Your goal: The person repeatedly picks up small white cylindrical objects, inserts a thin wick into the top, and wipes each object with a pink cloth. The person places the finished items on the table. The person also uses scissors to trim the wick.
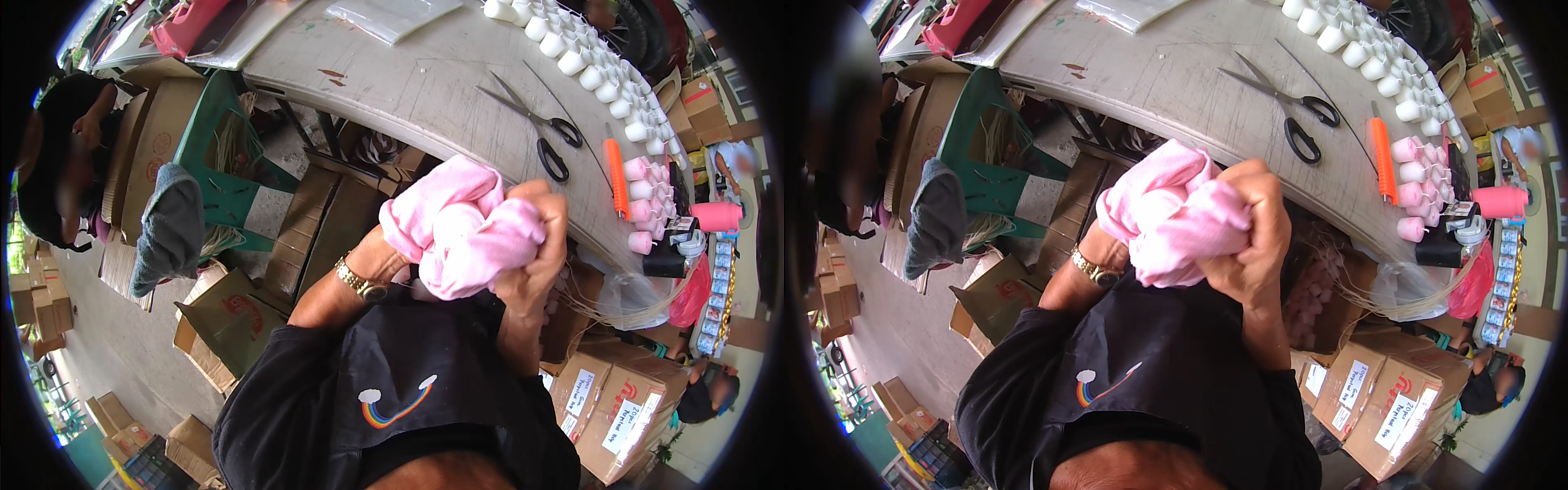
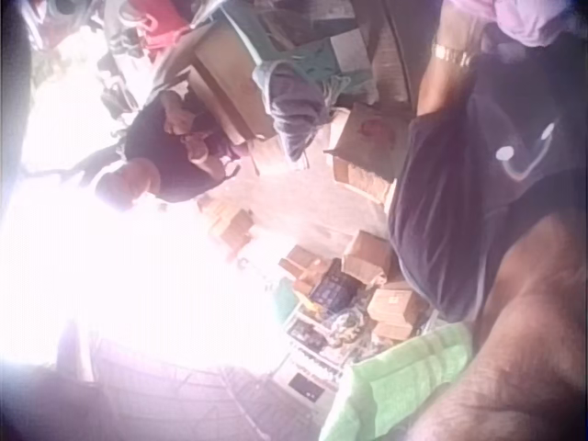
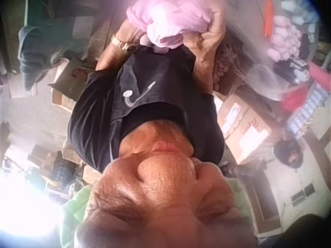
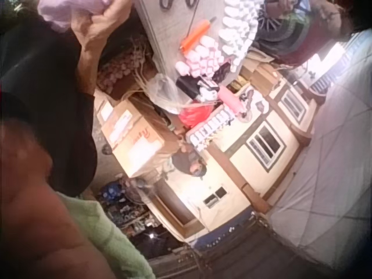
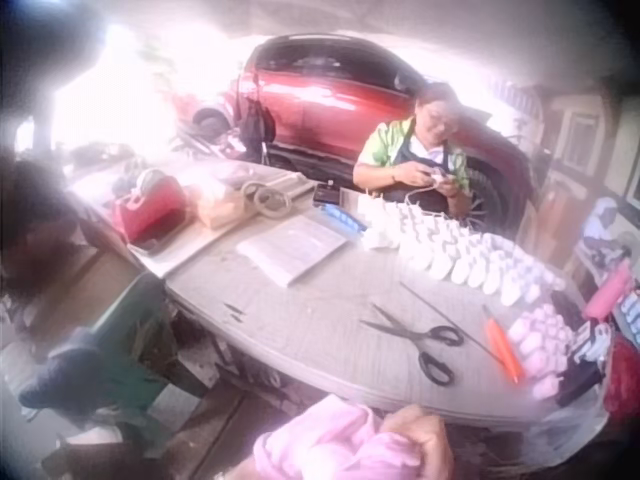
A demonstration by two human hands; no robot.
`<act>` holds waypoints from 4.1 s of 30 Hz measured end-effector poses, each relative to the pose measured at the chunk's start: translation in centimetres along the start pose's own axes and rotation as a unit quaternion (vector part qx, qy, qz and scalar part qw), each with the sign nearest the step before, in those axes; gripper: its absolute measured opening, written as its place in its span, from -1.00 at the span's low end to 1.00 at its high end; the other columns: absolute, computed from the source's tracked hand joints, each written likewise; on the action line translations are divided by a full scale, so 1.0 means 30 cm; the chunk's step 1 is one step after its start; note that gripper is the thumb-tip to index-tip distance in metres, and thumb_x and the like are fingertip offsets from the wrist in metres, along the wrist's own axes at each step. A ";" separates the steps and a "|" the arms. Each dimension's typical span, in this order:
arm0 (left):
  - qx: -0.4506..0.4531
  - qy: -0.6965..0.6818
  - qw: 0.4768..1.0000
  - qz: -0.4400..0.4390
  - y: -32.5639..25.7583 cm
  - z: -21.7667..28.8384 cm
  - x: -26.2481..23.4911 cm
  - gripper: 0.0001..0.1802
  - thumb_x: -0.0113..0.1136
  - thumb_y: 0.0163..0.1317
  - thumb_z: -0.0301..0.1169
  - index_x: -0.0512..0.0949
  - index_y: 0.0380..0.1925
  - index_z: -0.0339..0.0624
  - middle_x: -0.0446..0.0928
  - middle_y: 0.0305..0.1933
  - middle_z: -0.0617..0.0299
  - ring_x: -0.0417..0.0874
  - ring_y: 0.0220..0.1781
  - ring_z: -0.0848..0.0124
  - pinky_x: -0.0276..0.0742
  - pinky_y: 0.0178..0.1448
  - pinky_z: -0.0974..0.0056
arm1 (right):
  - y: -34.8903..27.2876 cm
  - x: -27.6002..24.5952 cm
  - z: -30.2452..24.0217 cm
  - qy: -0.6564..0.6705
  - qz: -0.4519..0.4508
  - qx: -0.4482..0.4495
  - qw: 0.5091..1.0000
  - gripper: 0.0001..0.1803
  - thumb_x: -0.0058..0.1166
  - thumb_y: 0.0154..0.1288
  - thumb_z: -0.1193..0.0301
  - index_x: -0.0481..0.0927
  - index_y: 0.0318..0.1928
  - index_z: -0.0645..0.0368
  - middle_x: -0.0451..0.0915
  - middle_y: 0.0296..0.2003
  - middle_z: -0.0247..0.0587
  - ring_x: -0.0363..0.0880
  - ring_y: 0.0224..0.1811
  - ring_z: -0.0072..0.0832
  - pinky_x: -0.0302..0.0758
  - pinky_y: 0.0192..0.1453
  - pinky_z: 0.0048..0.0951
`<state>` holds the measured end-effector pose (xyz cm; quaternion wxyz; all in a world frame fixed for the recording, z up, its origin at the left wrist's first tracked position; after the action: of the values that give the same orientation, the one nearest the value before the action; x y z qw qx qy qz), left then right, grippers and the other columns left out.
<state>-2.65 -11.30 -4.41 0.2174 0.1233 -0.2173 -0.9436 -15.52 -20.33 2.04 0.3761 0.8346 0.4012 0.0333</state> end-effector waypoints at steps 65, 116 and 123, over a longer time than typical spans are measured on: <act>-0.274 -0.685 0.674 0.047 -0.029 0.009 0.026 -0.50 0.05 0.44 -0.20 0.31 0.22 -0.30 0.47 0.12 -0.17 0.70 -0.09 0.05 0.76 -0.01 0.03 | -0.012 -0.078 -0.034 -0.126 0.039 0.216 0.967 -0.80 0.06 0.40 0.58 0.60 -0.02 0.34 0.69 -0.26 -0.19 0.64 -0.34 -0.60 0.55 -0.24 -0.57; -0.339 -0.342 0.872 0.087 -0.010 0.081 0.102 -0.82 0.19 0.35 -0.36 0.62 -0.29 -0.28 0.61 -0.32 0.23 0.57 -0.31 0.48 0.55 -0.08 0.31 | 0.161 -0.207 0.191 -0.477 0.010 0.025 0.879 -0.86 0.13 0.22 0.53 0.60 -0.20 0.26 0.55 -0.01 0.02 0.58 -0.03 -0.13 0.50 0.05 -0.18; -0.279 -0.375 0.882 0.055 0.022 0.042 0.112 -0.78 0.21 0.35 -0.32 0.56 -0.27 -0.30 0.50 -0.42 0.20 0.43 -0.50 0.42 0.48 0.26 -0.07 | 0.001 -0.254 0.153 -0.597 -0.031 0.086 0.797 -0.65 0.21 0.06 0.42 0.55 -0.07 0.12 0.49 -0.09 -0.10 0.44 0.04 -0.22 0.38 0.04 -0.18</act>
<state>-5.77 -12.94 -3.48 0.1970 -0.3173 -0.0167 -0.9275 -19.01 -28.39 0.64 0.4689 0.7047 0.1237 -0.5178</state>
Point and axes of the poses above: each hand's wrist, its own y-axis towards the middle knuckle, its own x-axis out of the palm, z = x × y, the point moved 1 cm from there along y, towards the middle knuckle
